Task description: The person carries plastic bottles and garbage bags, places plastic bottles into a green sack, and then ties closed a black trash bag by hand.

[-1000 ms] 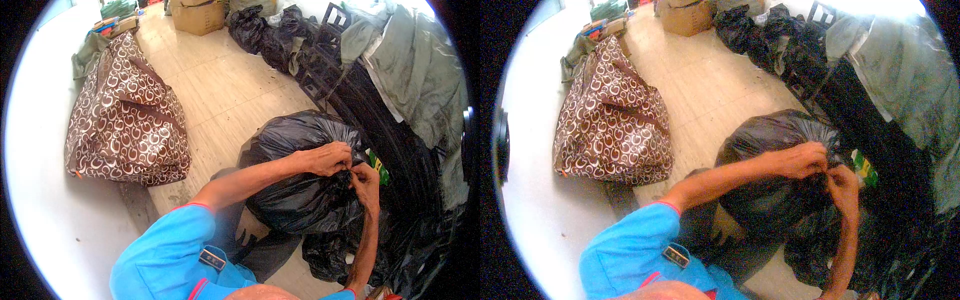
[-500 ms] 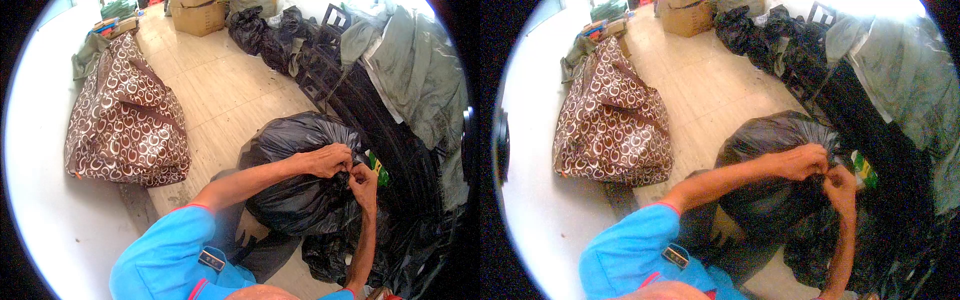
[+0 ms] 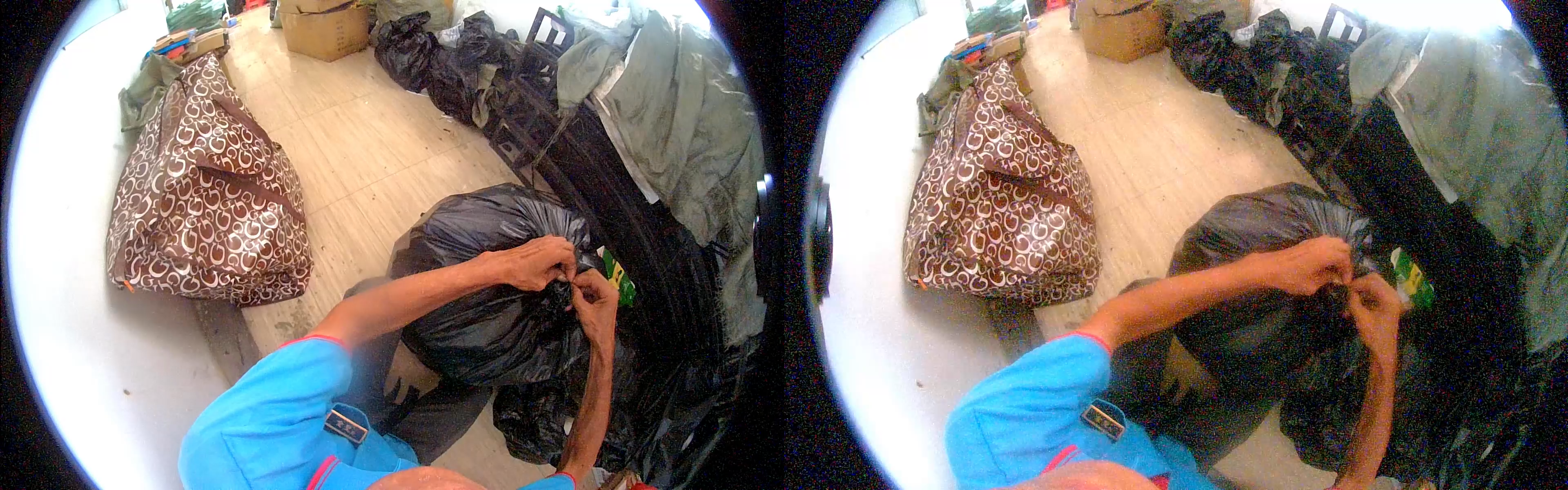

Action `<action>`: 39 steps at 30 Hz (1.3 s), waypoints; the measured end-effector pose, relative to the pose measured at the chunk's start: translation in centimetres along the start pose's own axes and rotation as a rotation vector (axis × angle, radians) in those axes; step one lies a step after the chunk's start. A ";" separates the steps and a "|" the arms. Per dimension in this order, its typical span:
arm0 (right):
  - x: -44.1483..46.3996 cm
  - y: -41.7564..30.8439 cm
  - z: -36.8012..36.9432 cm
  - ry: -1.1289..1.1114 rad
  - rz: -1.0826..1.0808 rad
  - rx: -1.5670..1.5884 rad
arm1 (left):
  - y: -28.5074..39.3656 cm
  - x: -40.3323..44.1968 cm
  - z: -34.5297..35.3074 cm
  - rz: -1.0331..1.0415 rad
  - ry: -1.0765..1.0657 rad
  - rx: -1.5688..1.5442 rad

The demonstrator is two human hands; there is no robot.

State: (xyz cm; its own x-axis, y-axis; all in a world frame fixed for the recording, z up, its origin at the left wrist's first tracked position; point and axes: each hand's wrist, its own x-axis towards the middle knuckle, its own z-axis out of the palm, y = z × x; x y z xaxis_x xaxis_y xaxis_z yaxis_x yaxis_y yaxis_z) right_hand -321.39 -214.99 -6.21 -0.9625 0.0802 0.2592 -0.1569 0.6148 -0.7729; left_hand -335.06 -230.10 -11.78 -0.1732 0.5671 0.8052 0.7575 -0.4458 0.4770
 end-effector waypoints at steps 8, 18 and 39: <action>0.1 1.5 -0.1 0.011 -0.023 -0.107 | 0.4 0.3 -0.5 -0.058 -0.064 -0.001; -0.3 -0.5 0.4 0.092 -0.118 -0.217 | 0.5 0.0 0.4 -0.251 -0.035 -0.015; 1.6 -0.9 1.3 0.224 -0.404 -0.418 | 2.0 1.4 -3.8 -0.381 -0.105 -0.039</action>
State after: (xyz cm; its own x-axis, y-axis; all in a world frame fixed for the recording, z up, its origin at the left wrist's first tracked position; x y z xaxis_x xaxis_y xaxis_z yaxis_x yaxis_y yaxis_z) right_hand -323.06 -216.42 -5.85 -0.7681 -0.0884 0.6343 -0.3555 0.8826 -0.3075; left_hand -336.16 -232.84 -8.31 -0.3707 0.7635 0.5289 0.6267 -0.2146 0.7491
